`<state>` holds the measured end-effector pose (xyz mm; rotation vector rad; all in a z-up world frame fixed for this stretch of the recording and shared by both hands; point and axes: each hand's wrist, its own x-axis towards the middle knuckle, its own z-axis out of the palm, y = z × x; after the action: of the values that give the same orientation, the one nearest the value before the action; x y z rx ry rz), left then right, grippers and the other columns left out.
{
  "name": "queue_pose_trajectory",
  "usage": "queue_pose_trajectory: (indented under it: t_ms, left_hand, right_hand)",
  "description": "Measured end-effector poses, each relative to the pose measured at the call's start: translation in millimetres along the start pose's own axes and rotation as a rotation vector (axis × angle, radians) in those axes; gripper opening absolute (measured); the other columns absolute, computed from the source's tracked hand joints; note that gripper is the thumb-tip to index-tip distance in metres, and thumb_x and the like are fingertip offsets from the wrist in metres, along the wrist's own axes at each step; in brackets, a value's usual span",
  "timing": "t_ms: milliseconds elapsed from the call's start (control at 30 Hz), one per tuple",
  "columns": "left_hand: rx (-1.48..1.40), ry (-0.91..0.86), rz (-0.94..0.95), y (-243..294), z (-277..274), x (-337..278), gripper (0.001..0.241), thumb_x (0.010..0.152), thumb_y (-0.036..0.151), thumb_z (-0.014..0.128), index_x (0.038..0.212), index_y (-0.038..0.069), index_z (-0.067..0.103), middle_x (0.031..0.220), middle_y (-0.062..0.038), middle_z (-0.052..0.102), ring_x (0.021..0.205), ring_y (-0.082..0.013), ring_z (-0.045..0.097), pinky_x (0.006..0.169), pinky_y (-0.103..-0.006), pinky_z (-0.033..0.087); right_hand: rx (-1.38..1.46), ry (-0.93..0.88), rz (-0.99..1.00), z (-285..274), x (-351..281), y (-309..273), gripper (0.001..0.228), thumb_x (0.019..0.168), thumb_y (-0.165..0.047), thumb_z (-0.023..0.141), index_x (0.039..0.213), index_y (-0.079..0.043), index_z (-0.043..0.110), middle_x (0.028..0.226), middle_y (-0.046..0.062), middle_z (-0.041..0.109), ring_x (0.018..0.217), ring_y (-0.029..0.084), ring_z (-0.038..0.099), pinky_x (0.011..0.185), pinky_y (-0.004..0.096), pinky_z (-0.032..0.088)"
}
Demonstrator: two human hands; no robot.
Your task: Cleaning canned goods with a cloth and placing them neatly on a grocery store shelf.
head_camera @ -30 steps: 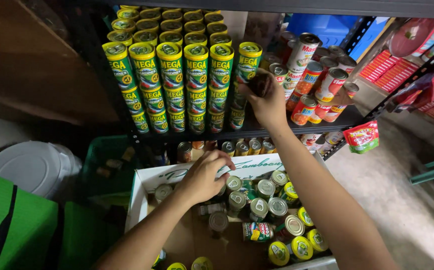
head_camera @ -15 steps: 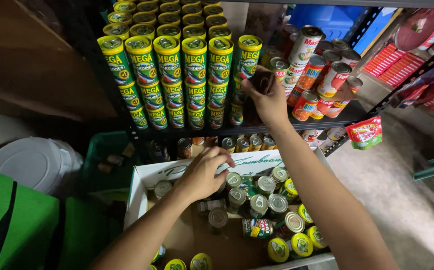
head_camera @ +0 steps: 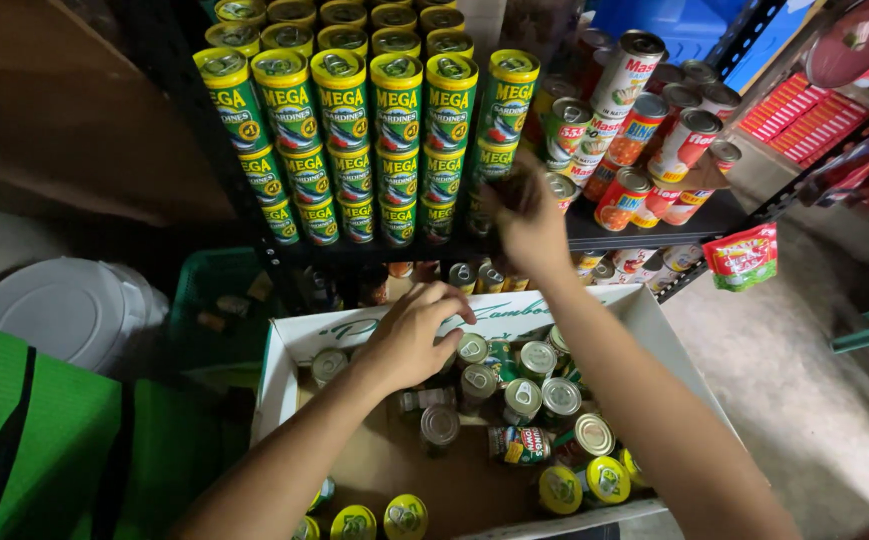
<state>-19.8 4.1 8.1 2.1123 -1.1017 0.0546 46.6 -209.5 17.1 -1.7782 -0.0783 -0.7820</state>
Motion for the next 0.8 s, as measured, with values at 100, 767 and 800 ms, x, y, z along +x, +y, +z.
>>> queue_pose_trajectory:
  t_ms: [100,767,800]
  left_hand:
    - [0.032,0.003,0.005,-0.1,-1.5,0.5,0.014,0.087,0.012,0.072,0.100,0.012,0.070,0.113,-0.008,0.067,0.118,-0.0331,0.063,0.097,-0.0454,0.052]
    - [0.070,0.017,0.025,5.5,16.3,3.8,0.021,0.078,0.009,0.075,0.097,0.012,0.070,0.114,-0.006,0.066,0.116,-0.0313,0.058,0.100,-0.0437,0.045]
    - [0.045,0.029,0.031,6.7,19.0,4.0,0.026,0.073,0.006,0.075,0.095,0.015,0.069,0.115,-0.001,0.066,0.114,-0.0269,0.056,0.100,-0.0407,0.041]
  right_hand:
    - [-0.506,-0.075,0.109,-6.7,-24.0,2.9,0.071,0.085,-0.030,0.084,0.145,-0.015,0.050,0.120,0.019,0.061,0.112,0.048,0.064,0.098,0.060,0.053]
    - [-0.421,-0.048,0.264,31.6,48.2,82.0,0.039,0.088,-0.035,0.073,0.118,-0.016,0.056,0.097,0.011,0.071,0.093,0.035,0.068,0.083,0.049,0.055]
    - [-0.334,-0.035,0.162,32.3,49.8,85.1,0.033,0.088,-0.023,0.073,0.113,-0.008,0.056,0.089,0.009,0.067,0.078,0.029,0.065,0.071,0.040,0.053]
